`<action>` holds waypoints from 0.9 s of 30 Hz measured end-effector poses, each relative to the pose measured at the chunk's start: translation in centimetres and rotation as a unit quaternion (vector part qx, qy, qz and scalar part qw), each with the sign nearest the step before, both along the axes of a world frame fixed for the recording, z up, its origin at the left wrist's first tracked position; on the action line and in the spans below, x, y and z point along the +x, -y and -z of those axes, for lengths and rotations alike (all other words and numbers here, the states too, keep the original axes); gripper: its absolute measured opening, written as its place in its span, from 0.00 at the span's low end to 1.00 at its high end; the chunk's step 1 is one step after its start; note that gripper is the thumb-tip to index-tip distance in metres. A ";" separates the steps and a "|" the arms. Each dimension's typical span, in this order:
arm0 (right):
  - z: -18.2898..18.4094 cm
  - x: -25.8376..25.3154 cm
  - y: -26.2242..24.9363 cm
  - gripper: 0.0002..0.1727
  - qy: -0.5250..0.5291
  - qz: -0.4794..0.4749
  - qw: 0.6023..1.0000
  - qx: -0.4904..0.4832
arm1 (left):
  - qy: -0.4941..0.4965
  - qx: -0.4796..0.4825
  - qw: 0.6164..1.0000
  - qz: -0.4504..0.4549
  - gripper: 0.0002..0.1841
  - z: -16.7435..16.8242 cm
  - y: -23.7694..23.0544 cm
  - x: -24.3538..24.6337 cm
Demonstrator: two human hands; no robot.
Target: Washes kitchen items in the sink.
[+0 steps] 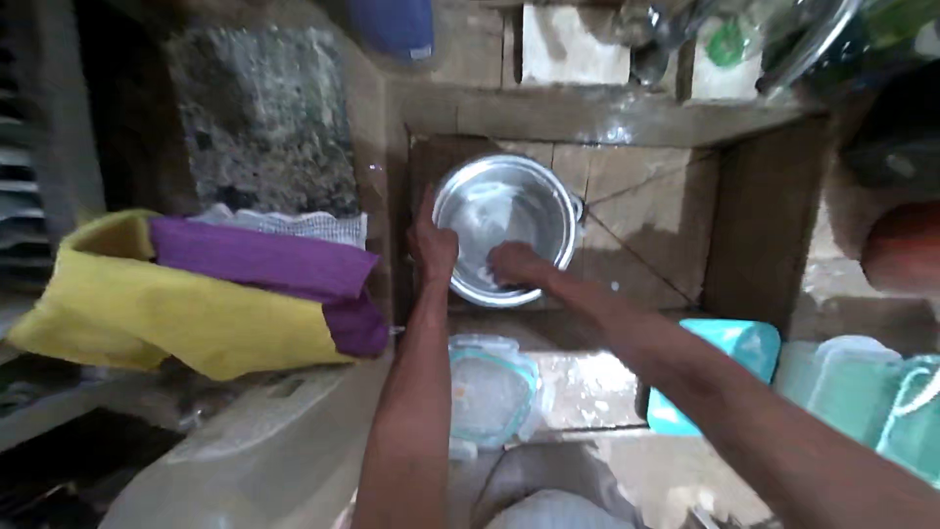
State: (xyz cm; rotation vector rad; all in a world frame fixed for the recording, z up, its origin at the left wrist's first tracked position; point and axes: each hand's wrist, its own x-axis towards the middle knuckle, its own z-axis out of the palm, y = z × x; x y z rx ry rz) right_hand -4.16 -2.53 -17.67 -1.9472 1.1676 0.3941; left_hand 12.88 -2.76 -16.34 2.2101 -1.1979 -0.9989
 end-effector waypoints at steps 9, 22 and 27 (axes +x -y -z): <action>2.9 0.5 0.6 0.16 0.027 0.004 0.996 0.085 | -0.017 -0.026 0.999 0.007 0.44 0.9 0.5 0.4; 4.5 4.9 1.6 0.20 0.158 0.251 0.954 0.034 | 0.001 -0.046 0.998 0.035 0.44 0.9 0.7 0.2; -0.1 -2.2 2.3 0.16 -0.140 -0.023 0.990 0.007 | 0.007 -0.055 0.998 0.038 0.44 0.9 0.6 0.3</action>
